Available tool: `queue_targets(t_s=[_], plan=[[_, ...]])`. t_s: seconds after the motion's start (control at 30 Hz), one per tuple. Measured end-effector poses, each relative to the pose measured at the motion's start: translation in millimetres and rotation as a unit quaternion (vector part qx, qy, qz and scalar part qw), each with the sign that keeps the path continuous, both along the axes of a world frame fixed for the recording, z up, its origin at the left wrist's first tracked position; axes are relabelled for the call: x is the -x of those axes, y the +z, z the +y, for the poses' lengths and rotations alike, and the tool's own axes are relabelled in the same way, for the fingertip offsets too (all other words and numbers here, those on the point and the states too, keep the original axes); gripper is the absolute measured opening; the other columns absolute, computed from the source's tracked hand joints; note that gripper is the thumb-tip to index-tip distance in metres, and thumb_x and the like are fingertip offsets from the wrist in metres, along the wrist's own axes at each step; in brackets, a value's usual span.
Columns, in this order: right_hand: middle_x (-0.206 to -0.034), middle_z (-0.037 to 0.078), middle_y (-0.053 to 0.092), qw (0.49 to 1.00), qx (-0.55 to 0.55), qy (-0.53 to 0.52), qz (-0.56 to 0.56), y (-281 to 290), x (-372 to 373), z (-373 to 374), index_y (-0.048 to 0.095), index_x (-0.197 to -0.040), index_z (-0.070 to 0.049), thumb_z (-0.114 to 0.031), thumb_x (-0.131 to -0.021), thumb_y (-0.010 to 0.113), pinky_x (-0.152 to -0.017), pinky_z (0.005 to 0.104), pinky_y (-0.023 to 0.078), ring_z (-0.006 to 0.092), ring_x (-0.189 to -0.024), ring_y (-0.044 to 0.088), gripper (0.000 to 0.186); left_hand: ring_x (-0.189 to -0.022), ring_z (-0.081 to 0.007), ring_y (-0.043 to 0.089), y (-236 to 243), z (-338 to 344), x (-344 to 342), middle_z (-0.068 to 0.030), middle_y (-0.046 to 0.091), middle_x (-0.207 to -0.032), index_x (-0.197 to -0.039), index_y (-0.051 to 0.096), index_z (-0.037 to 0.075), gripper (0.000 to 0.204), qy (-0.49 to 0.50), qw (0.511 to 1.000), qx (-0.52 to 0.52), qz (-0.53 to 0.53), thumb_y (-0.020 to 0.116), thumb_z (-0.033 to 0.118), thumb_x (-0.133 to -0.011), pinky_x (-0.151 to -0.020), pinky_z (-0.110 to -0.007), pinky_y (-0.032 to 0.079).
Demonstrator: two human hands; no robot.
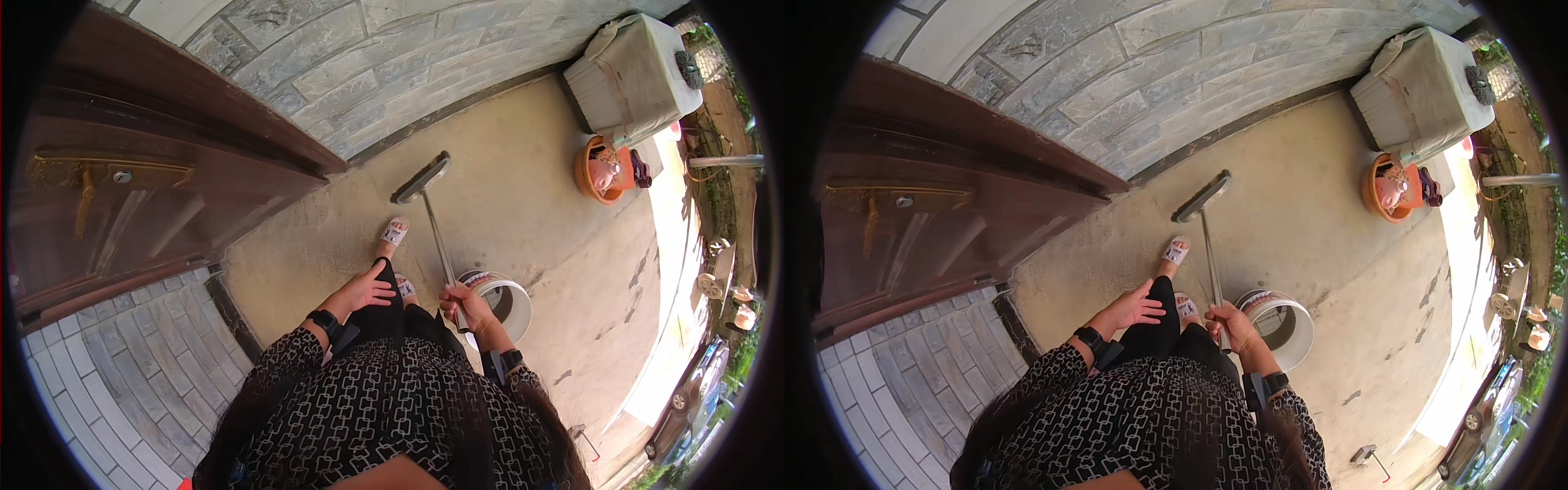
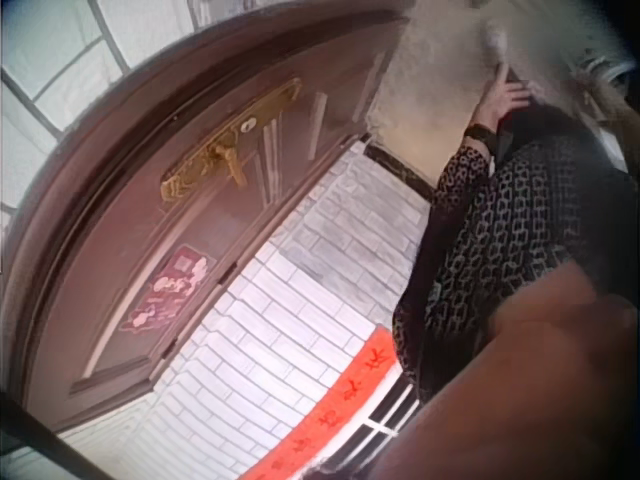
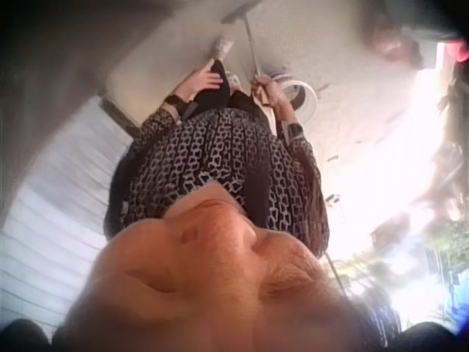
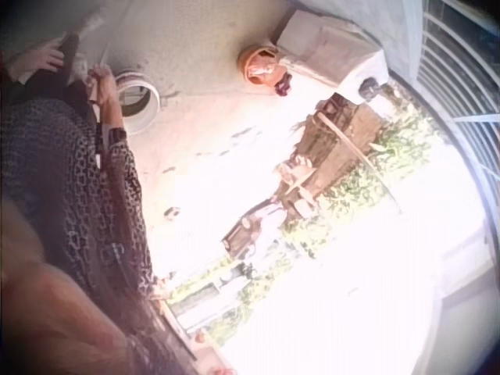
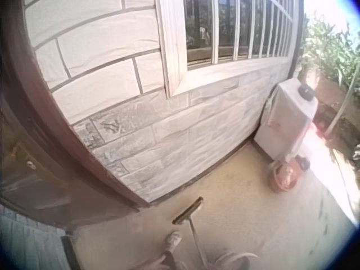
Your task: The person sweeps the tiled floor area outside a door using a long-handled broom, moves a small purple stool, and uses a bucket of water and a brush.
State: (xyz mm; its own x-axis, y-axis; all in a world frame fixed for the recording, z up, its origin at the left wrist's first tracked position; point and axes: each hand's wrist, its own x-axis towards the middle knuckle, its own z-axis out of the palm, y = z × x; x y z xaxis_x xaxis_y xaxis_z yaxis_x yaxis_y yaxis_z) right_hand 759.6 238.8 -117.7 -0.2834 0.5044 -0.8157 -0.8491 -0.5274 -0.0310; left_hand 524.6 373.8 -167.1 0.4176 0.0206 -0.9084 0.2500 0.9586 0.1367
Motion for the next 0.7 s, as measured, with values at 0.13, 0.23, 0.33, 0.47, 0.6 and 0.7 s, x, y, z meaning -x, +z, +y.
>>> queue_targets(t_s=[0.13, 0.23, 0.33, 0.47, 0.6, 0.7], plan=[[-0.062, -0.002, 0.041, 0.994, 0.005, 0.100, 0.040, -2, 9, 48, 0.045, -0.087, -0.007, -0.013, -0.088, 0.048, -0.037, 0.0175, 0.035, 0.0057, -0.043, 0.037, 0.007, -0.072, -0.0280, 0.061, -31, 5, -111, -0.0117, 0.055, -0.071, -0.097, 0.044, 0.002, 0.039, 0.134, 0.983, 0.094, 0.082, 0.059, 0.036, -0.084, -0.065, -0.038, 0.051], [-0.060, -0.002, 0.044, 0.964, 0.095, 0.097, 0.227, -35, -5, 92, 0.047, -0.081, -0.006, -0.015, -0.089, 0.048, -0.036, 0.0166, 0.036, 0.0044, -0.042, 0.041, 0.012, -0.064, -0.0239, 0.058, -90, 4, -102, -0.0115, 0.053, -0.073, -0.086, 0.046, 0.001, 0.019, 0.172, 0.961, 0.033, 0.214, 0.055, 0.018, -0.084, -0.055, -0.034, 0.048], [-0.060, -0.002, 0.044, 0.959, 0.065, 0.169, 0.217, -86, -1, 135, 0.047, -0.077, -0.005, -0.016, -0.089, 0.048, -0.037, 0.0166, 0.036, 0.0042, -0.041, 0.040, 0.016, -0.059, -0.0207, 0.054, -120, 48, -96, -0.0101, 0.052, -0.071, -0.080, 0.048, 0.000, 0.009, 0.230, 0.930, 0.011, 0.287, 0.047, 0.009, -0.081, -0.049, -0.033, 0.044], [-0.057, 0.001, 0.047, 0.970, 0.086, 0.022, 0.225, -95, -14, 178, 0.044, -0.073, -0.007, -0.014, -0.087, 0.050, -0.033, 0.0210, 0.037, 0.0077, -0.039, 0.043, 0.017, -0.058, -0.0219, 0.055, -181, 96, -101, -0.0092, 0.052, -0.068, -0.076, 0.048, 0.002, 0.008, 0.131, 0.951, -0.024, 0.280, 0.044, 0.008, -0.080, -0.045, -0.032, 0.041], [-0.059, 0.003, 0.047, 0.995, 0.064, -0.007, 0.073, -94, -47, 158, 0.044, -0.076, -0.005, -0.008, -0.084, 0.051, -0.035, 0.0232, 0.037, 0.0106, -0.040, 0.044, 0.011, -0.054, -0.0223, 0.054, -172, 102, -175, -0.0081, 0.051, -0.064, -0.076, 0.048, 0.002, 0.005, -0.033, 0.982, -0.009, 0.187, 0.047, 0.007, -0.078, -0.046, -0.034, 0.044], [-0.059, 0.003, 0.045, 0.984, 0.050, 0.058, -0.163, -66, -46, 153, 0.044, -0.095, -0.004, -0.005, -0.080, 0.049, -0.037, 0.0253, 0.035, 0.0126, -0.042, 0.044, 0.015, -0.050, -0.0220, 0.053, -152, 111, -216, -0.0078, 0.050, -0.061, -0.076, 0.048, 0.003, 0.003, -0.162, 0.978, -0.010, 0.129, 0.049, 0.005, -0.077, -0.044, -0.036, 0.044]])
